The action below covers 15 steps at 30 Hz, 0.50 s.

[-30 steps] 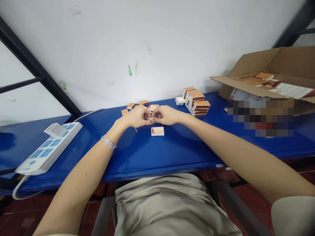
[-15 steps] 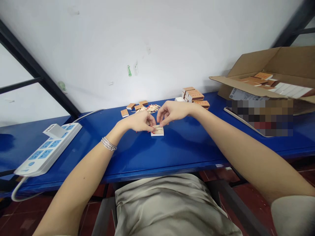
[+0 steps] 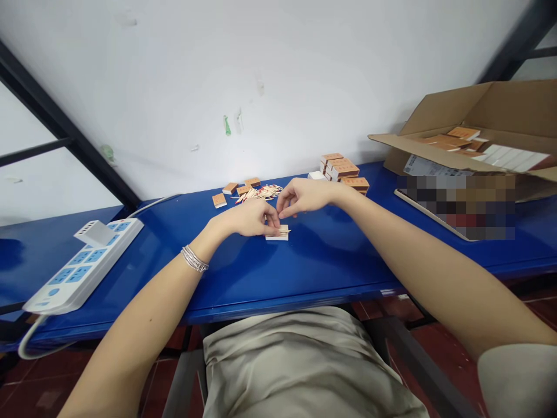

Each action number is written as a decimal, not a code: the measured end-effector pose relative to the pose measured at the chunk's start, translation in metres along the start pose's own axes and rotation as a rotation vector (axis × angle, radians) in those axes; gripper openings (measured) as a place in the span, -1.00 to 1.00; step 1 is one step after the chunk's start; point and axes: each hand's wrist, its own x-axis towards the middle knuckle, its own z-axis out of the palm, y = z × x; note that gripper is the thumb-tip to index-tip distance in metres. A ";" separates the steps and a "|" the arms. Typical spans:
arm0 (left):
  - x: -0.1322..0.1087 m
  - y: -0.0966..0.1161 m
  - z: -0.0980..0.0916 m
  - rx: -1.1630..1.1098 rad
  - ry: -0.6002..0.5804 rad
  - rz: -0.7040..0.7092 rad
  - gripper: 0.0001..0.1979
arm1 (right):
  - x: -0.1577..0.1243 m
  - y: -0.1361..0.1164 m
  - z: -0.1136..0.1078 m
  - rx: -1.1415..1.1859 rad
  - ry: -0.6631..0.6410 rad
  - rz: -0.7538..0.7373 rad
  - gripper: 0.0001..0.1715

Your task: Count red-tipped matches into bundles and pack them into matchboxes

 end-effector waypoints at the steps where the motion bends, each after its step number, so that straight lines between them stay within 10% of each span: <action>1: -0.001 0.000 -0.002 -0.006 0.004 -0.003 -0.76 | -0.001 -0.001 0.000 -0.009 -0.007 0.006 -0.53; 15: -0.008 -0.018 -0.017 -0.082 -0.227 -0.174 -0.67 | 0.006 0.002 0.011 -0.107 -0.175 0.019 -0.58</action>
